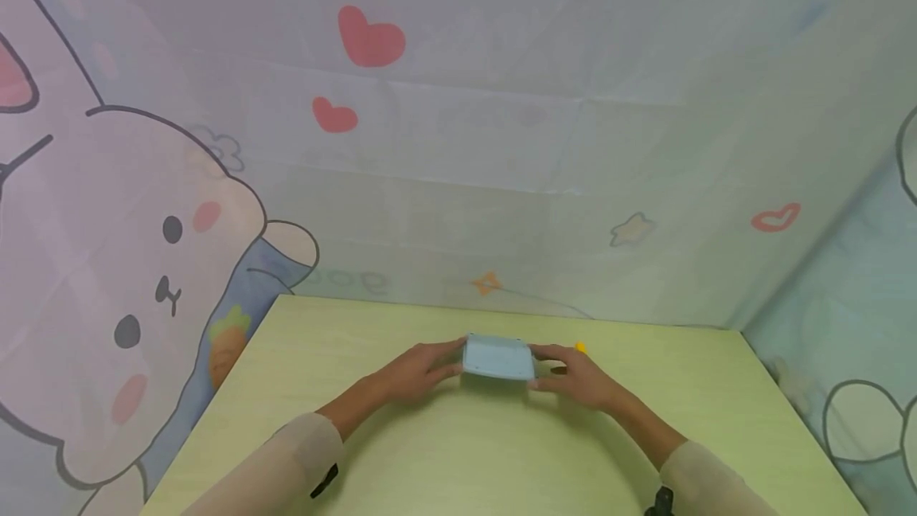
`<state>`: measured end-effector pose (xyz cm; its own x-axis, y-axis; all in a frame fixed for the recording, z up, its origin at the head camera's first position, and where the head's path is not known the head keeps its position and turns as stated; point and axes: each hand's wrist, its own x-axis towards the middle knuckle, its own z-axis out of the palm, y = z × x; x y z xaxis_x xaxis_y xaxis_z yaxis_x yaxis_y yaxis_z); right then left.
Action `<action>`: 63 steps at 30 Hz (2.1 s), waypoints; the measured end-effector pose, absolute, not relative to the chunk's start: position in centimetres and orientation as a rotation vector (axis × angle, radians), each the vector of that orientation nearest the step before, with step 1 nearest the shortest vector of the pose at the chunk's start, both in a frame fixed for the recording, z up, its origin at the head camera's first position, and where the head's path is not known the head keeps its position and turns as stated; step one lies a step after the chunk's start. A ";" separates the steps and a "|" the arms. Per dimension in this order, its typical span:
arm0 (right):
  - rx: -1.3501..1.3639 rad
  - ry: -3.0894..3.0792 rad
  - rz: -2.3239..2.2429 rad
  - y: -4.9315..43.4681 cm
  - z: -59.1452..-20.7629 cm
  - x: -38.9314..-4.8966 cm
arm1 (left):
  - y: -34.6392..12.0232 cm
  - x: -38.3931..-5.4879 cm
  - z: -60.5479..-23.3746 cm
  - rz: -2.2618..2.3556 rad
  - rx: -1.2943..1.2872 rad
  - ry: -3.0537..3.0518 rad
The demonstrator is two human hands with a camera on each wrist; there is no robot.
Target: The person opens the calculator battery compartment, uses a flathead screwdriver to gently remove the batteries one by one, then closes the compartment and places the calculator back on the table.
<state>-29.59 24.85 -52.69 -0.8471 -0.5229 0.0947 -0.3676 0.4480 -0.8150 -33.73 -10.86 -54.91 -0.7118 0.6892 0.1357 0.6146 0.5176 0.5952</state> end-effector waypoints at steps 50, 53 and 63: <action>-0.325 2.492 -1.935 20.7 -50.8 -28.8 | -6.9 -32.4 -50.8 1.814 0.452 2.513; -0.387 2.466 -1.984 20.6 -50.7 -28.7 | -6.6 -32.4 -50.7 1.820 0.370 2.549; -0.548 2.394 -2.029 20.5 -51.0 -28.5 | -6.0 -32.2 -50.3 1.854 0.235 2.600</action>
